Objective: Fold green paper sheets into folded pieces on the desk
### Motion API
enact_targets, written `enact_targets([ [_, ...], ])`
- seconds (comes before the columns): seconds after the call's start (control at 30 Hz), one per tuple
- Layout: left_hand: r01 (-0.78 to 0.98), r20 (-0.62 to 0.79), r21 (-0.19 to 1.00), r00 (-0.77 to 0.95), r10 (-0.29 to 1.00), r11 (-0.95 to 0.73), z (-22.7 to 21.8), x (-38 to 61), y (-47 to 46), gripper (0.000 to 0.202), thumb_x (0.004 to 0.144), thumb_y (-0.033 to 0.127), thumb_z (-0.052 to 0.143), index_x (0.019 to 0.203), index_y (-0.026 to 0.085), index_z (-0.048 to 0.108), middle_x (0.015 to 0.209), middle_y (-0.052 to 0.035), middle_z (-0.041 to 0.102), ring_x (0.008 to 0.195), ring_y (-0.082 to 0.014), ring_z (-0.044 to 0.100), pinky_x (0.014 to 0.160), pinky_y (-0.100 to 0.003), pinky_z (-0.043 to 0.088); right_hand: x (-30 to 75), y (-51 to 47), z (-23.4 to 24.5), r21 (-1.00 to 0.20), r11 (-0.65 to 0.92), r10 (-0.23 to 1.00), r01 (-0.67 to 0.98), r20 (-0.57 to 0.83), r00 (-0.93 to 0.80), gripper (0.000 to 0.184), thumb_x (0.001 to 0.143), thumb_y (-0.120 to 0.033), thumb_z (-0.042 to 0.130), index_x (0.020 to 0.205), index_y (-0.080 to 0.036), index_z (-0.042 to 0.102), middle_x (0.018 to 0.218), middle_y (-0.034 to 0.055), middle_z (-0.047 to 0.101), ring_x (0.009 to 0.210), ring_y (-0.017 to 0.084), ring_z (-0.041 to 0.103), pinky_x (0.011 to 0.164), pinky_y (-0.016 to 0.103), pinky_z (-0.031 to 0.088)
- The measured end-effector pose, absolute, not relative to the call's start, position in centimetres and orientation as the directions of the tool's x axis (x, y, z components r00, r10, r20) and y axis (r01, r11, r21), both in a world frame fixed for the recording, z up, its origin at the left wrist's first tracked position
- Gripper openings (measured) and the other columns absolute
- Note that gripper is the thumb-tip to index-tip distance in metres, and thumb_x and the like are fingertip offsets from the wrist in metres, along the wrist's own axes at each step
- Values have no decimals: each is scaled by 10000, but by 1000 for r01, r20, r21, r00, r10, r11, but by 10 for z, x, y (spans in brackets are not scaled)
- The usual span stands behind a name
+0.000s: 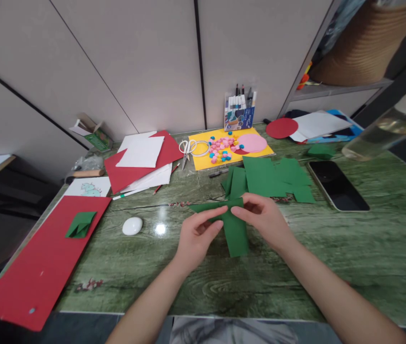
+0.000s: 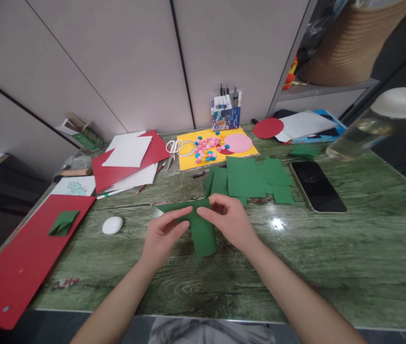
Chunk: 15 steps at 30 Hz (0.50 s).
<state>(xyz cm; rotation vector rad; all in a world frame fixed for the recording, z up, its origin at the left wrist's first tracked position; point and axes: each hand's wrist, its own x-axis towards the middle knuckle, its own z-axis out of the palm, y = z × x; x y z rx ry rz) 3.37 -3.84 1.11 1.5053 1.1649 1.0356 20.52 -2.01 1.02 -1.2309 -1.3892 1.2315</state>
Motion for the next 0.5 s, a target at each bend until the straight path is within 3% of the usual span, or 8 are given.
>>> enact_targets([
  [0.17, 160, 67, 982, 184, 981, -97, 10, 34, -37, 235, 784, 228, 593, 1001, 212, 681, 1017, -34, 697, 887, -171, 640, 749, -241, 497, 203, -21, 10, -993, 17, 996, 114, 6, -94, 317, 723, -396, 623, 578, -192, 429, 586, -47, 344, 560, 111, 338, 513, 239, 266],
  [0.5, 192, 77, 975, 179, 981, -111, 11, 35, -39, 224, 774, 234, 607, 981, 218, 692, 952, -27, 715, 724, -135, 634, 611, -203, 476, 201, -22, 10, -991, 31, 998, 129, 24, -52, 383, 735, -373, 612, 554, -196, 325, 570, -53, 242, 540, 98, 265, 489, 232, 216],
])
